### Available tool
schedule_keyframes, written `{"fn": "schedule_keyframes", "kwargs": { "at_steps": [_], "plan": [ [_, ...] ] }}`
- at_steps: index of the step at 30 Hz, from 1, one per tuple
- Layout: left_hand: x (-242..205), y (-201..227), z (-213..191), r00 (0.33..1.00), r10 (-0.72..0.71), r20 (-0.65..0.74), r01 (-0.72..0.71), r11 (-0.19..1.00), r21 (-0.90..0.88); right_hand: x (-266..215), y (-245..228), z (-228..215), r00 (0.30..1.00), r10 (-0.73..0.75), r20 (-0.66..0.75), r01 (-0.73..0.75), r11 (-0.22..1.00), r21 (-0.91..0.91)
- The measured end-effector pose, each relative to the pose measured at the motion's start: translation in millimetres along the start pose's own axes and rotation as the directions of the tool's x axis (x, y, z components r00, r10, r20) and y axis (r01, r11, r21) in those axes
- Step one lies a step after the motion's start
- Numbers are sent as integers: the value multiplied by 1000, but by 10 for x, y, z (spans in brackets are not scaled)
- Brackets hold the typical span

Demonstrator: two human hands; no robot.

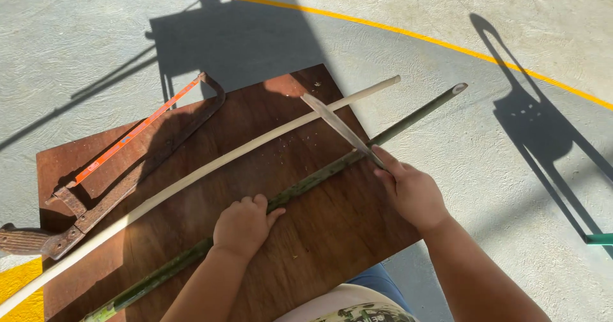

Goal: Shaving and shaping a bamboo stalk using a machete.

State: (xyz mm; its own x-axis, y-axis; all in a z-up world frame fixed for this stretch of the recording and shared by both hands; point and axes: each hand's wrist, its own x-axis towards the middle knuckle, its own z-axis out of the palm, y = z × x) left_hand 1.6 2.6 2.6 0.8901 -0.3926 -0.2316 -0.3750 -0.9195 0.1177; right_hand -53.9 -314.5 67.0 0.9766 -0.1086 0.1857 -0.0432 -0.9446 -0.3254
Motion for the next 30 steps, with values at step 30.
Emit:
{"fn": "schedule_keyframes", "kwargs": {
  "at_steps": [30],
  "plan": [
    [-137,148,-50,996,4,94,-7,999,38,-827,470,-45,965,127,227,-77,973,-217]
  ]
}}
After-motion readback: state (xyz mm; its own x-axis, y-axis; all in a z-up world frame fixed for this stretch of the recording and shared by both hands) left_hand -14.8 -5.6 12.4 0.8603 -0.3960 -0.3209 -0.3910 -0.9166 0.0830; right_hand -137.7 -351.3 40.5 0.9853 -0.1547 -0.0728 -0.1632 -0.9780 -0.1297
